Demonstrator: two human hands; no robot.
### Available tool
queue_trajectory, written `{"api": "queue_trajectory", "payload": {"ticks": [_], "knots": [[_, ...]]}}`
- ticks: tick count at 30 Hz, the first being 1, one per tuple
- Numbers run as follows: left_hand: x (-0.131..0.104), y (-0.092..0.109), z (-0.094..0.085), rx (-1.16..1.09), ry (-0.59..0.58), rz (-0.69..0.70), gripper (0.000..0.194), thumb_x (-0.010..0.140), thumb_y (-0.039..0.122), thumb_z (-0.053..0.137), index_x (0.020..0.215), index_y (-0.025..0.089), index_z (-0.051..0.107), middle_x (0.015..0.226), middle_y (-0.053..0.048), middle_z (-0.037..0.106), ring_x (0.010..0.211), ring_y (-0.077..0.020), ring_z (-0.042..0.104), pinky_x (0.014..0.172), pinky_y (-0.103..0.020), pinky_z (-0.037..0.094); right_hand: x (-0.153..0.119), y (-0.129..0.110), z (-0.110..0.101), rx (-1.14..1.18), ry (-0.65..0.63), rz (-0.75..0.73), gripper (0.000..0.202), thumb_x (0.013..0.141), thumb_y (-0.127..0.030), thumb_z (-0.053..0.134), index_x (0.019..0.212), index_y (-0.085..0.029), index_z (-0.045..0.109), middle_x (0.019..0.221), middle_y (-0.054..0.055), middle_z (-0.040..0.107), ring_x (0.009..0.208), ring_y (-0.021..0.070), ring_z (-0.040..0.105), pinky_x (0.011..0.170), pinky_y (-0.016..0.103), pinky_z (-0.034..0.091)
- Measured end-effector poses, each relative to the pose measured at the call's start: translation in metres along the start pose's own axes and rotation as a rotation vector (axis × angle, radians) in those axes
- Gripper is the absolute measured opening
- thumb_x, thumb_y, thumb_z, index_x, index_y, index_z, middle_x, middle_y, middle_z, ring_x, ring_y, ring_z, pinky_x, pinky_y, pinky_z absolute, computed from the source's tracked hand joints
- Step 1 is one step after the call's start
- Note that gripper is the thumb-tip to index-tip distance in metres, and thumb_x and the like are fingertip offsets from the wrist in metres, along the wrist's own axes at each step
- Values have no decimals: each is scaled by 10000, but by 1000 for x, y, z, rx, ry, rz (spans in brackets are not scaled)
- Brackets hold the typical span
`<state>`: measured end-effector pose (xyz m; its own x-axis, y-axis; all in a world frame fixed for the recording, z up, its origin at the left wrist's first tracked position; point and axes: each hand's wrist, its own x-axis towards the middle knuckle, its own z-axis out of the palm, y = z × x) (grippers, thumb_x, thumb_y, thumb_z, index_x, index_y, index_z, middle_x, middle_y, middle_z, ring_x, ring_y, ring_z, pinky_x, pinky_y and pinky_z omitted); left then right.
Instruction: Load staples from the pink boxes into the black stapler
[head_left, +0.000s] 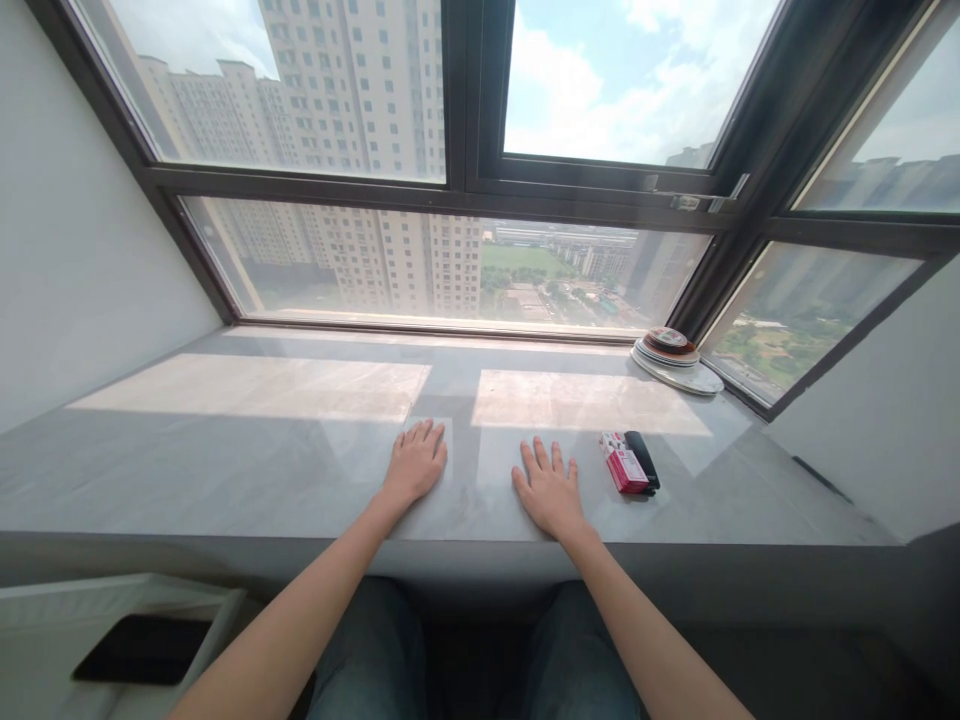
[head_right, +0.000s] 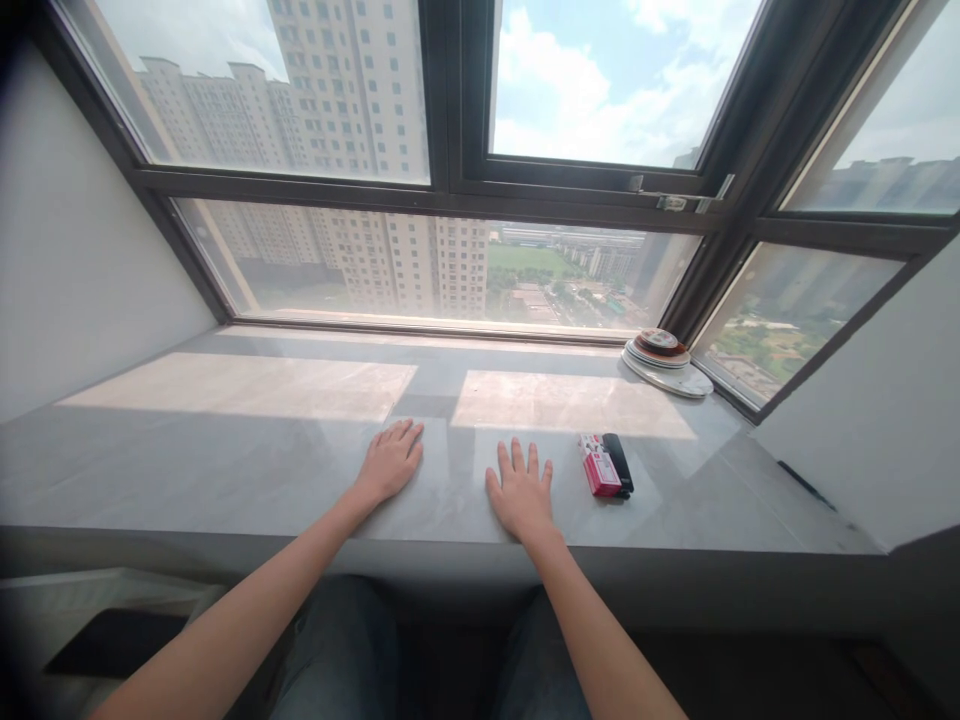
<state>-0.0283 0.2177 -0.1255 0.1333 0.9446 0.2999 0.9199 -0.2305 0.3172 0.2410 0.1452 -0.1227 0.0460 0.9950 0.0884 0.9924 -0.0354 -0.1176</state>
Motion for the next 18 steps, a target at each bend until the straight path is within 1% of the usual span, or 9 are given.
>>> {"api": "queue_trajectory", "payload": {"ticks": [2,4,9,14,18], "knots": [[-4,-2,5,115,-28,-12,541,989,474,329,1505,322,392,1623,-23,297,1503,-283,194,1211,-522,101,0,-2,-1,-4,1,8,659,1005,-594,194,1607,-327,174,1677,-10,60,1520,324,-32,1178,575,-17],[-5,-4,8,155,-53,-17,588,990,533,286,1538,323,328,1646,-23,240,1519,-294,145,1205,-558,79,-1,-4,-1,-12,-2,16,664,1003,-593,189,1610,-324,160,1678,-6,47,1519,330,-39,1173,587,-21],[-3,-5,9,160,-71,-7,646,979,607,235,1556,322,285,1656,-28,205,1526,-288,131,1206,-566,71,-1,-5,2,-25,10,14,665,1002,-587,173,1611,-321,148,1678,1,53,1519,336,-35,1165,605,-18],[-2,-3,7,158,-95,-32,655,977,606,231,1565,320,264,1662,-25,181,1533,-291,103,1212,-559,39,-1,-5,6,-30,21,11,668,999,-588,167,1611,-322,146,1678,8,56,1517,341,-25,1161,616,-16],[-3,-1,5,156,-115,-45,661,976,610,225,1570,321,252,1665,-24,168,1534,-293,87,1214,-554,27,0,-7,4,-31,5,18,677,994,-590,180,1612,-316,146,1677,23,61,1512,361,-20,1150,636,-20]]}}
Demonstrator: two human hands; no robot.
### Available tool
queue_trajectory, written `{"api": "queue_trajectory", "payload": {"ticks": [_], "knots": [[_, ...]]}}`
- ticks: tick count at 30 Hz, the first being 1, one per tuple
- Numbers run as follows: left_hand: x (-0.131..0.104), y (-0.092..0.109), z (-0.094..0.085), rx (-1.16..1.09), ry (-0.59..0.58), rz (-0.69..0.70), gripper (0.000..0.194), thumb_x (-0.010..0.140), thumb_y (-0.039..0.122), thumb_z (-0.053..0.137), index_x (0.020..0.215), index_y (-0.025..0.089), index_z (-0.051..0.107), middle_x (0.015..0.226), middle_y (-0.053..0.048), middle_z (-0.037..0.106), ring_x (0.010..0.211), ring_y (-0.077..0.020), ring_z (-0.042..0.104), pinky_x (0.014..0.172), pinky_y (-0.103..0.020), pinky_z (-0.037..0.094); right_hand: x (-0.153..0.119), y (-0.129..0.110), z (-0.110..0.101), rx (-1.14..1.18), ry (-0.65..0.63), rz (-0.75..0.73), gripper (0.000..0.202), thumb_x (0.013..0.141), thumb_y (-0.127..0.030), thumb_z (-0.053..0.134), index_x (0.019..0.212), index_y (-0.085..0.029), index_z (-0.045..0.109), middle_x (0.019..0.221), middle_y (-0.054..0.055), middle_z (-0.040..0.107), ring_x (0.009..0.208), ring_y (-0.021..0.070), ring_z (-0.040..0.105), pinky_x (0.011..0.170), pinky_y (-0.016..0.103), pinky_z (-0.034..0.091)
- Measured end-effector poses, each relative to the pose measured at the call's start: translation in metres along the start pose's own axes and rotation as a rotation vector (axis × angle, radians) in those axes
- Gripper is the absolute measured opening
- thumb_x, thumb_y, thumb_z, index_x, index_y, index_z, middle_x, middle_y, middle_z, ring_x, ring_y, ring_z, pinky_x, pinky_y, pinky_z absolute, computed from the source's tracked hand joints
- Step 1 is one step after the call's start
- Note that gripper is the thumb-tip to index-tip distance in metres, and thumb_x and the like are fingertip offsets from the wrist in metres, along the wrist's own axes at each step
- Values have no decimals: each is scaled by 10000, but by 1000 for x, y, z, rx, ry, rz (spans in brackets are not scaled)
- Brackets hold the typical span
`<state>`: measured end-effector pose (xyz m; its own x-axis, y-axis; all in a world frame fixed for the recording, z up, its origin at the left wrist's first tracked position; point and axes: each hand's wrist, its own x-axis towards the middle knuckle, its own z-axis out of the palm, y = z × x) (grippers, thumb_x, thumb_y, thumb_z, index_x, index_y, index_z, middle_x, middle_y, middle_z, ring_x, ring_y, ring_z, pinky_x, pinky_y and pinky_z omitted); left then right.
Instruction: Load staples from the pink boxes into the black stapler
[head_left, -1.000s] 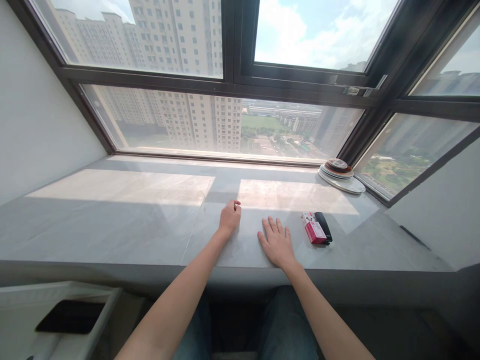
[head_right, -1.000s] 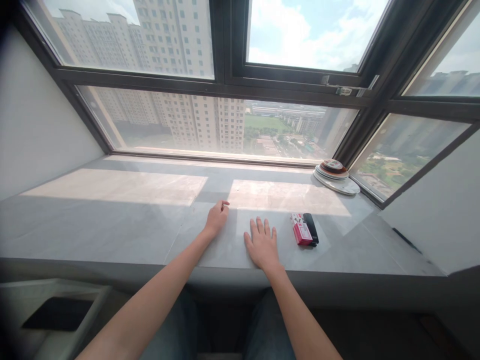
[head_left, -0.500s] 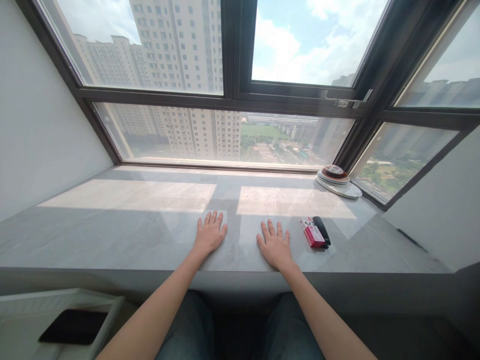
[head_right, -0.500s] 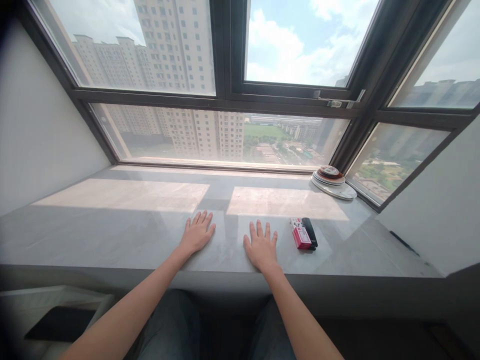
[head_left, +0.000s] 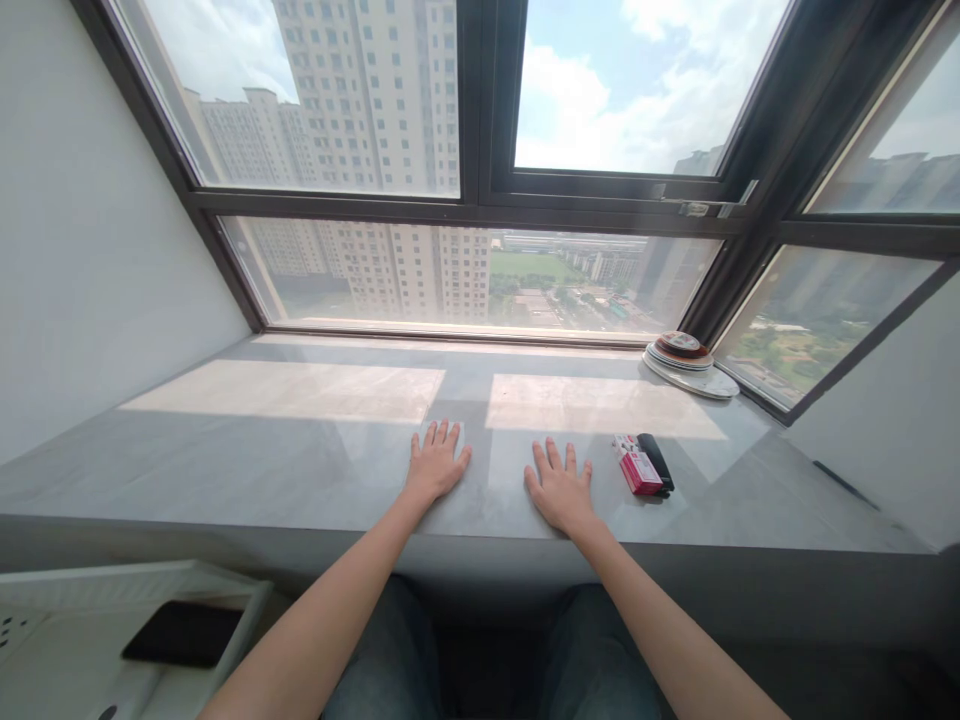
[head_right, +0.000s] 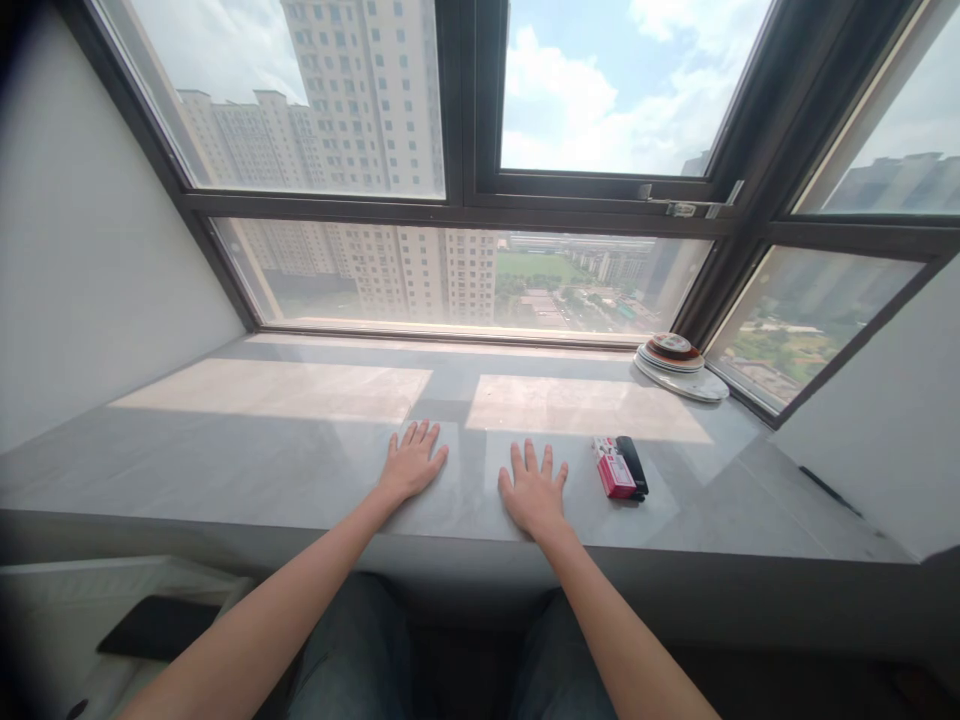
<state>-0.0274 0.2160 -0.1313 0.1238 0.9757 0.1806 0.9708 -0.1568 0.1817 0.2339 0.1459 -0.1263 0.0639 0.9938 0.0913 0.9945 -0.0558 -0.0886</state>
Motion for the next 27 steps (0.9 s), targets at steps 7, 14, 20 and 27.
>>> {"api": "queue_trajectory", "payload": {"ticks": [7,14,20,27], "knots": [[2,0,-3,-9,-5,1,663,970,618,252,1561,318,278,1663,-31,178,1531,-292,99,1209,-556,51,5,-2,-3,17,-32,6,688,985,-593,186,1612,-314,138,1677,33,48,1503,379,-38,1130,660,-35],[2,1,-4,-13,-4,-3,655,972,607,279,1560,320,279,1660,-33,191,1531,-293,98,1209,-552,40,8,-3,-3,40,-35,14,690,983,-606,198,1608,-316,161,1675,24,63,1499,376,-61,1131,652,-53],[3,-1,-2,-21,3,8,657,967,612,285,1553,314,294,1659,-37,192,1527,-293,120,1209,-551,49,7,-3,-3,29,-26,20,685,991,-592,199,1611,-303,155,1677,33,48,1500,372,-63,1135,646,-56],[5,-5,1,-23,8,17,684,953,643,289,1552,312,296,1661,-41,188,1527,-295,117,1207,-553,63,8,-2,-1,18,-24,22,688,990,-602,188,1611,-309,153,1677,28,45,1501,371,-58,1136,645,-53]]}}
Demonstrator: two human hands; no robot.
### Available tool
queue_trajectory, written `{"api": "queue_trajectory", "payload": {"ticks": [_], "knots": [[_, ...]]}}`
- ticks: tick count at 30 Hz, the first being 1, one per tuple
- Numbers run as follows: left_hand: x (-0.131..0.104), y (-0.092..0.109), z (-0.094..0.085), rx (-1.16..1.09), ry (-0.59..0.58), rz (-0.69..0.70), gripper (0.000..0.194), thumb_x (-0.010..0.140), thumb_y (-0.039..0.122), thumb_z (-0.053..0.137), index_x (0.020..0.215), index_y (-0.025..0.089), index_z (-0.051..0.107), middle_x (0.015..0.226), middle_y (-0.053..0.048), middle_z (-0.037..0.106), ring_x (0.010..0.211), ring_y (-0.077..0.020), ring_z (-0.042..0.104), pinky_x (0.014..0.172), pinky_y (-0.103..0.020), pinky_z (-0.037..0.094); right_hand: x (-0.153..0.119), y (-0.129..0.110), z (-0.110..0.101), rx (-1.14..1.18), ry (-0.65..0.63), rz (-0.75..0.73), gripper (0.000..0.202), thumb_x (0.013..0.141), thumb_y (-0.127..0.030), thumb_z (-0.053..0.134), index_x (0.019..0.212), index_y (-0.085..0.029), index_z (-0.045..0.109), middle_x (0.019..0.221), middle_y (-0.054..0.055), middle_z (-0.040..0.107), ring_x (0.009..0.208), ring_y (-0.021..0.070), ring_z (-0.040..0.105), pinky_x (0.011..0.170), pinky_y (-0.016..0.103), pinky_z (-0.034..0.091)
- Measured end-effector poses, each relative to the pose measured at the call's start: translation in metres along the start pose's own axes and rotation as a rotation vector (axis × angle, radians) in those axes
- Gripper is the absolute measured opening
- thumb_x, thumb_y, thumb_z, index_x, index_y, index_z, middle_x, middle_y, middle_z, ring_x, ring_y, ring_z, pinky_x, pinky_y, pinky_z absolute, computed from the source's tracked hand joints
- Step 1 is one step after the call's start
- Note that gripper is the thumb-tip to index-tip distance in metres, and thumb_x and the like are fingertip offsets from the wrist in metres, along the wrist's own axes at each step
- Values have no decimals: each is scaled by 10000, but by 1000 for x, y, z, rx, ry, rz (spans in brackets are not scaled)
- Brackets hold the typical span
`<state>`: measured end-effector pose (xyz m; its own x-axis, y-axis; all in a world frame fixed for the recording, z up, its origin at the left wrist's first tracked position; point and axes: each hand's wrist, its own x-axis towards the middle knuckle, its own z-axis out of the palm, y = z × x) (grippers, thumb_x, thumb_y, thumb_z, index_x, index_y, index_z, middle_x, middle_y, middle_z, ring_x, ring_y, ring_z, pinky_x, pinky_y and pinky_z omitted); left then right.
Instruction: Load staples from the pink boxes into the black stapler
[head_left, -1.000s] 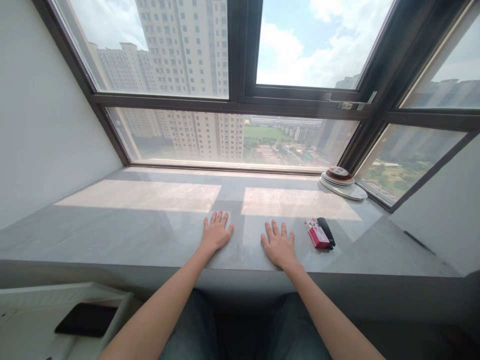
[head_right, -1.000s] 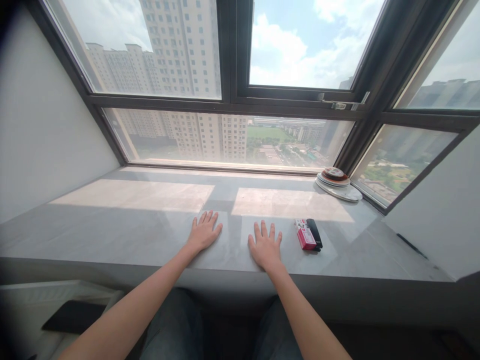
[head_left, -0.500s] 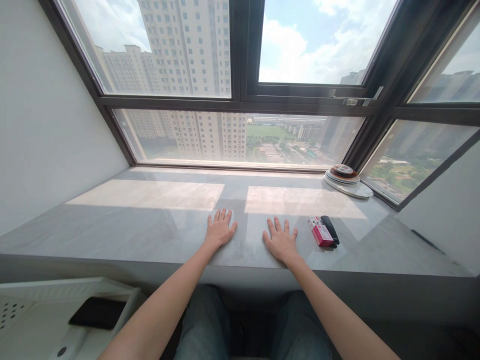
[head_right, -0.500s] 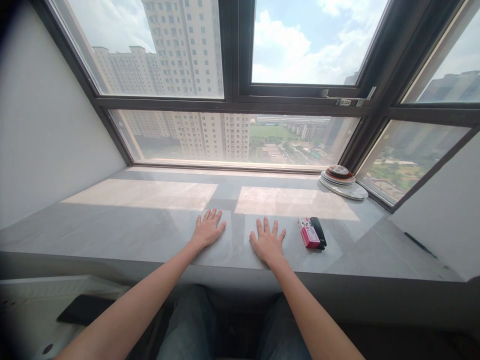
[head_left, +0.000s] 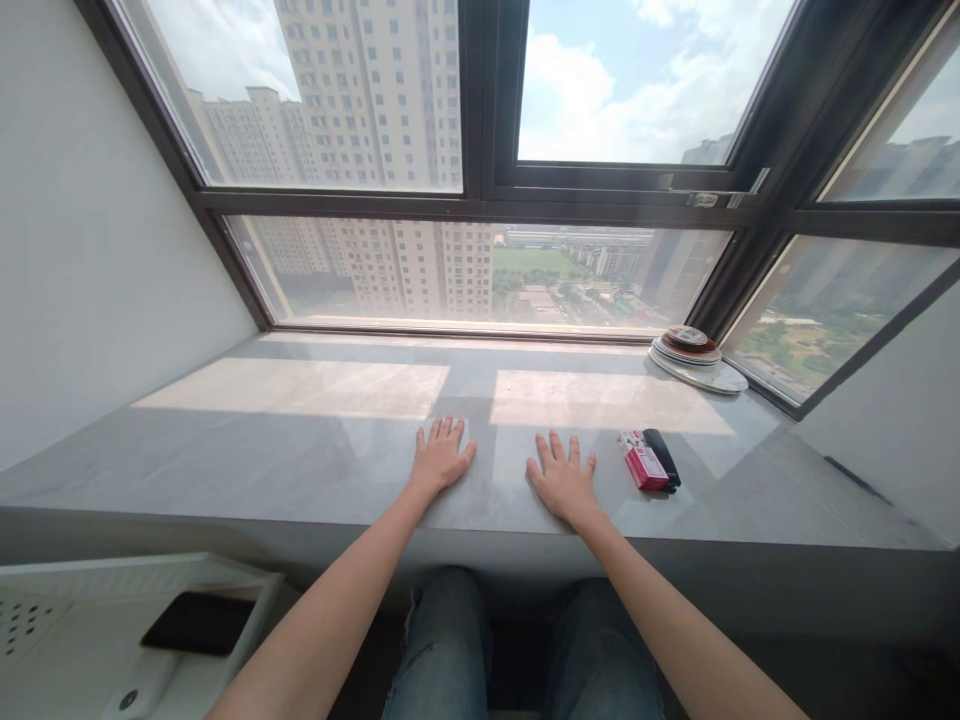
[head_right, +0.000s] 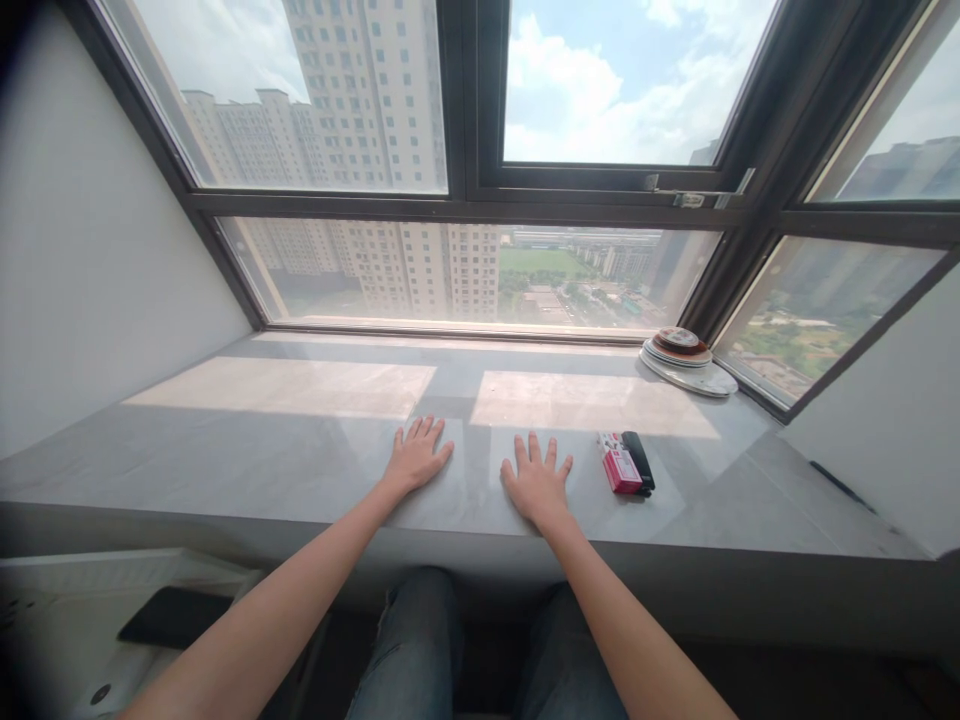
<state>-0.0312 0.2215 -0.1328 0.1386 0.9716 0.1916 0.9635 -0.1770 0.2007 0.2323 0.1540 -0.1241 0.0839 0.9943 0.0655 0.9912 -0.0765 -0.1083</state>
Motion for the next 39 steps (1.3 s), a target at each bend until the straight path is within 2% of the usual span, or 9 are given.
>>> {"api": "queue_trajectory", "payload": {"ticks": [17,27,39], "knots": [[0,1,-2,-23,5,-11,680,951,633,297,1552,316,294,1661,-36,186,1529,-295,108,1210,-552,41,-1,-3,1,-18,12,4,681,989,-604,187,1608,-322,161,1675,20,67,1506,362,-33,1143,635,-34],[-1,3,-3,-26,0,-15,675,953,626,302,1556,323,288,1660,-28,190,1531,-295,104,1213,-551,30,-2,-3,-4,-24,-32,4,679,996,-588,174,1615,-313,113,1678,24,18,1508,351,-65,1141,639,-48],[1,1,-3,-12,-10,-10,680,956,640,272,1561,329,270,1665,-24,167,1535,-283,85,1214,-548,38,2,0,5,-15,16,-3,679,996,-598,196,1611,-314,150,1677,24,49,1509,364,-44,1146,639,-31]]}}
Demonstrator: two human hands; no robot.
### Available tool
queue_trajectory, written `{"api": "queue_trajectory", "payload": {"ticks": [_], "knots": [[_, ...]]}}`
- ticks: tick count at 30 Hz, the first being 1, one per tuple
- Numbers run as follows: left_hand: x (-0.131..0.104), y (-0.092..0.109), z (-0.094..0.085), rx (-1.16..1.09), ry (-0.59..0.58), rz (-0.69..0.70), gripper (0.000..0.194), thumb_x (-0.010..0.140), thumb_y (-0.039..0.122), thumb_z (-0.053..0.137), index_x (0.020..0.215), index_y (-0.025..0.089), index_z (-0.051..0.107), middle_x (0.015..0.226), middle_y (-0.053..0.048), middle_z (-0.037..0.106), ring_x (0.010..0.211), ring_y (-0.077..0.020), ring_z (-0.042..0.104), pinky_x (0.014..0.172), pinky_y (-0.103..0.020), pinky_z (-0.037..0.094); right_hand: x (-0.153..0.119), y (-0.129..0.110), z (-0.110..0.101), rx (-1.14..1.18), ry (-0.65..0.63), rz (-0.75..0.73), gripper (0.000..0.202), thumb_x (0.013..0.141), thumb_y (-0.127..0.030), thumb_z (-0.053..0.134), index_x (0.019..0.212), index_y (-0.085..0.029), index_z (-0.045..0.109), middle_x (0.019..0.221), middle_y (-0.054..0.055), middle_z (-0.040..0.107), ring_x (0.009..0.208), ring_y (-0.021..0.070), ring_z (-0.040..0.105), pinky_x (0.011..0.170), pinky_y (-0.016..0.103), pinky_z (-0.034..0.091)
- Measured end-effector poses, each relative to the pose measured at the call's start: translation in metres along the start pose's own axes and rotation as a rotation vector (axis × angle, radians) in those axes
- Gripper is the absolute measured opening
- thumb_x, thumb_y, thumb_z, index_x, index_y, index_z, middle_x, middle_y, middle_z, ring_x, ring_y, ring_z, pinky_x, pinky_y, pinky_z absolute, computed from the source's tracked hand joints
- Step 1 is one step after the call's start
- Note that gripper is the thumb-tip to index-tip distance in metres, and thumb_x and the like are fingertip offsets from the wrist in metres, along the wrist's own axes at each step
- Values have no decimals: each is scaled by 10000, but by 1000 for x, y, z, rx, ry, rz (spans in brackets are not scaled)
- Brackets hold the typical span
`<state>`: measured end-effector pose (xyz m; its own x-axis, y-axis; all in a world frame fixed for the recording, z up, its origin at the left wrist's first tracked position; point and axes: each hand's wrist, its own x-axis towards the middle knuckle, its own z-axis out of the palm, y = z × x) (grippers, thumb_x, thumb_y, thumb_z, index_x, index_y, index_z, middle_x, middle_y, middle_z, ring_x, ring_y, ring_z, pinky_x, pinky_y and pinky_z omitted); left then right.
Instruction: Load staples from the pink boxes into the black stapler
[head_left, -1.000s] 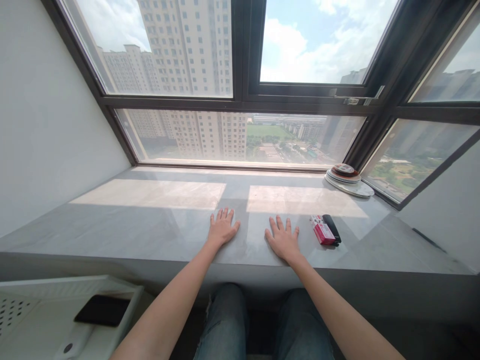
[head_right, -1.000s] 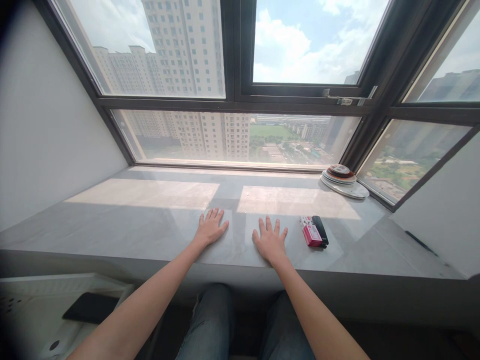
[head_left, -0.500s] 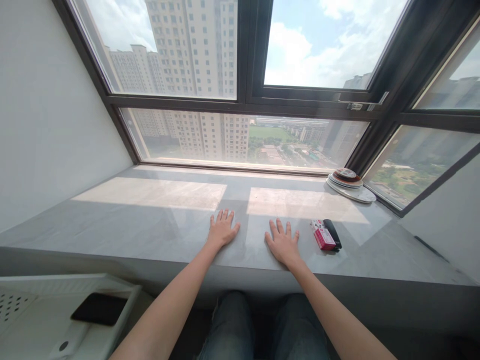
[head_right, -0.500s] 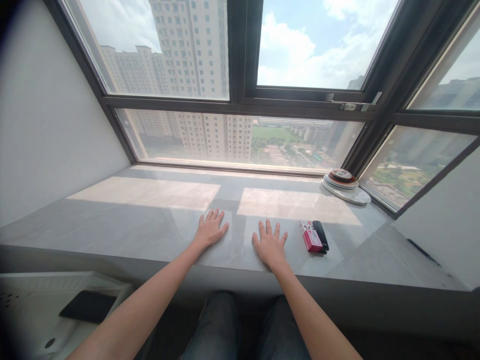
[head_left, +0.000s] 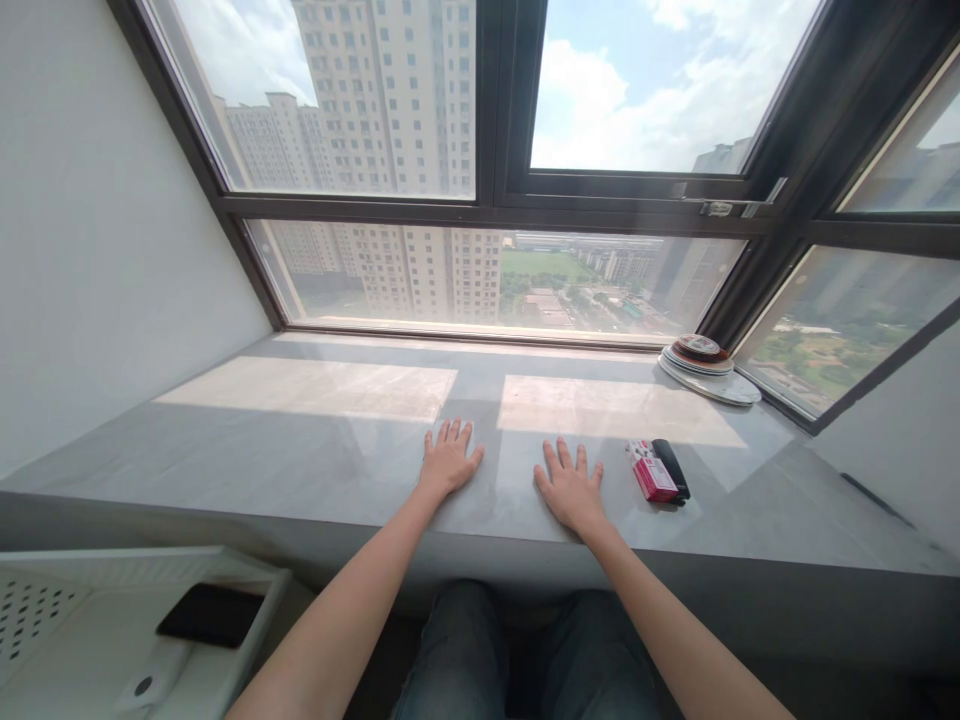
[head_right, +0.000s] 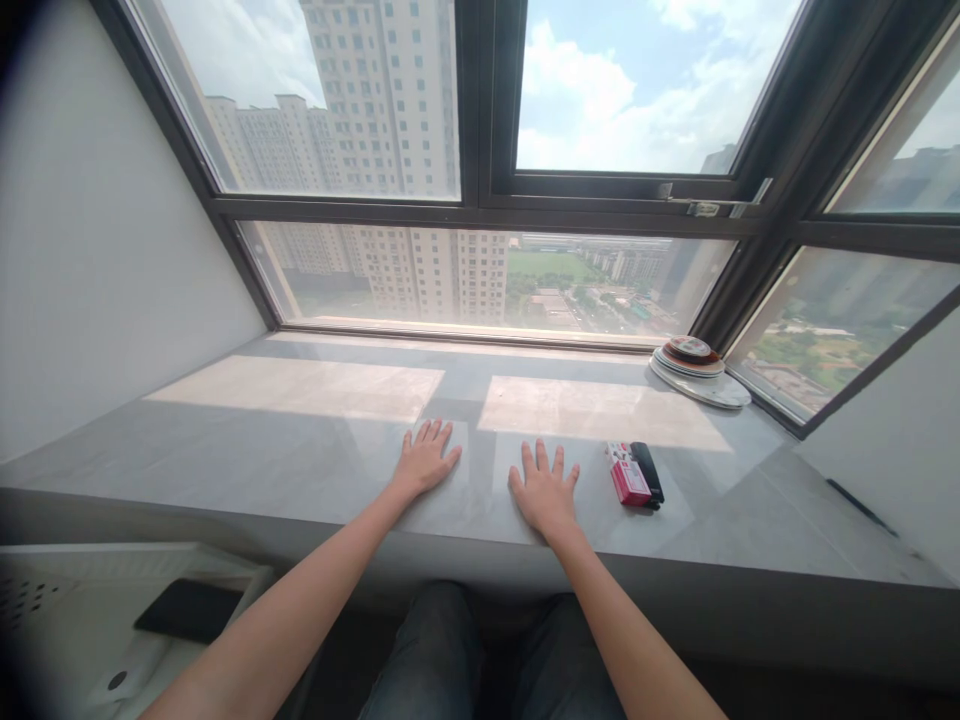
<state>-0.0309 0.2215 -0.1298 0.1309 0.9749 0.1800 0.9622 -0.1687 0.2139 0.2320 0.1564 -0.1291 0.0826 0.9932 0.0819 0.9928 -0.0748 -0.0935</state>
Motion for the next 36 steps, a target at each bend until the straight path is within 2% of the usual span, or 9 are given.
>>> {"api": "queue_trajectory", "payload": {"ticks": [8,20,30,36], "knots": [[-2,2,-3,5,-24,-1,679,963,627,263,1570,323,253,1666,-29,163,1535,-296,77,1214,-553,28,-2,1,-1,4,3,-5,672,994,-606,183,1608,-334,154,1674,4,76,1510,350,-33,1153,622,-30],[-8,-1,-1,57,-39,30,710,969,637,179,1590,293,190,1676,-26,109,1537,-304,37,1213,-541,19,-3,0,-2,0,-30,-1,680,993,-600,163,1613,-324,125,1679,1,25,1510,345,-72,1152,609,-44],[-12,11,1,35,-11,-34,690,970,609,207,1572,272,247,1671,-54,140,1533,-311,46,1205,-557,-5,-3,4,4,9,29,-29,677,989,-622,160,1606,-343,159,1675,3,81,1513,342,-8,1156,609,-10],[-13,15,-6,-12,15,-34,655,972,582,274,1543,264,313,1657,-73,194,1527,-314,83,1203,-555,19,-3,5,3,13,25,-28,680,991,-621,159,1608,-335,155,1677,8,67,1515,341,-12,1158,604,-12]]}}
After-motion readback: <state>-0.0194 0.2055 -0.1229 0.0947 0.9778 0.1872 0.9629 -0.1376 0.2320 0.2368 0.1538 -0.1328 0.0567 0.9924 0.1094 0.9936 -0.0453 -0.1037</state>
